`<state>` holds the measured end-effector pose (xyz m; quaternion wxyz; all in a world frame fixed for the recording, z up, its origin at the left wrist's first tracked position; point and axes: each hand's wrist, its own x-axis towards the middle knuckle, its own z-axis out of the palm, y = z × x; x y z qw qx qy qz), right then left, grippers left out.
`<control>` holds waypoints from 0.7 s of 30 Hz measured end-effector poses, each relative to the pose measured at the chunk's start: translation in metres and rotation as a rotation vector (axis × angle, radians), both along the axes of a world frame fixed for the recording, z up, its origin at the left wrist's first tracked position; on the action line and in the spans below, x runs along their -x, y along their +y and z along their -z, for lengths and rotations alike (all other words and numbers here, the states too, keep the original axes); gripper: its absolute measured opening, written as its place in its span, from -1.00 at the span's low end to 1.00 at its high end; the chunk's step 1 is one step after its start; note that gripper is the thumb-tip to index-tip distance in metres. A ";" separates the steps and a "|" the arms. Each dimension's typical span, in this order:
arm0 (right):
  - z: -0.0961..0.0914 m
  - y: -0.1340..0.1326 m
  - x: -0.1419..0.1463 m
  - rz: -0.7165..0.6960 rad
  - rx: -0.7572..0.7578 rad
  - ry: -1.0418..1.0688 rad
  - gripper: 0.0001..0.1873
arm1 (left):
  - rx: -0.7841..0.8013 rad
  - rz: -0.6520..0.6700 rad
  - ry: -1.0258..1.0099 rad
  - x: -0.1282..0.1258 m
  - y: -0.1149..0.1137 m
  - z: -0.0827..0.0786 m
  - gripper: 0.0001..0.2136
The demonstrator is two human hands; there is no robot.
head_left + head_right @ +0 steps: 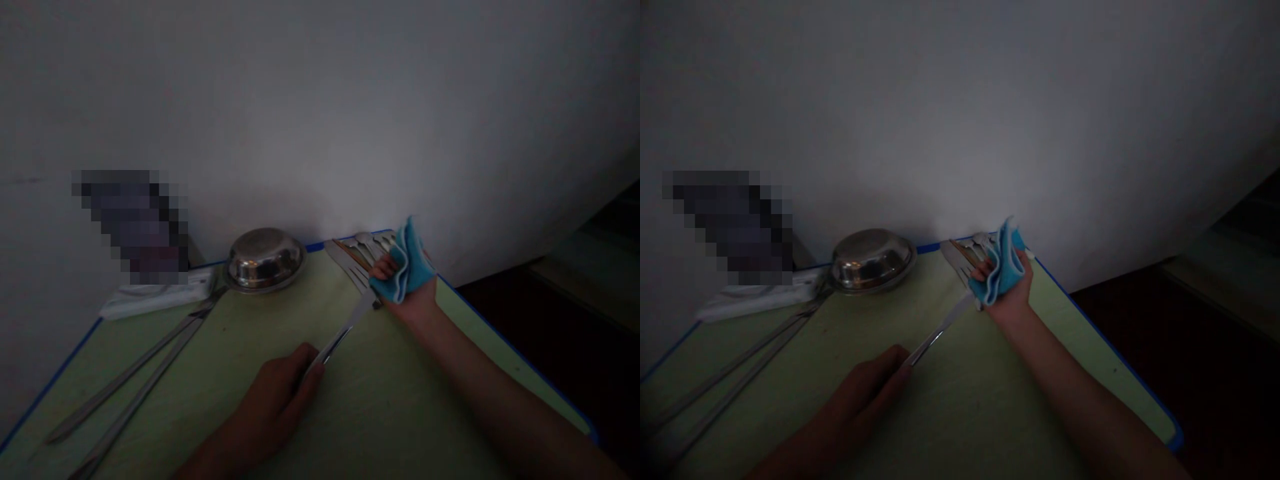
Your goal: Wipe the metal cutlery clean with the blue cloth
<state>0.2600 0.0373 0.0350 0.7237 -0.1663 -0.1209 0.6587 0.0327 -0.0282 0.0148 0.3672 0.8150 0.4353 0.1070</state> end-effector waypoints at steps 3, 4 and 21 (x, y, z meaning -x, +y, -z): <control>0.002 0.002 -0.007 -0.013 -0.082 -0.018 -0.53 | -0.023 0.001 -0.001 0.001 0.000 0.002 -0.70; 0.002 0.003 -0.007 -0.030 -0.098 -0.027 -0.52 | -0.026 0.003 0.009 0.000 0.000 0.003 -0.70; 0.006 -0.005 0.020 -0.081 0.016 0.045 -0.54 | -0.035 0.016 0.074 -0.003 0.001 0.004 -0.73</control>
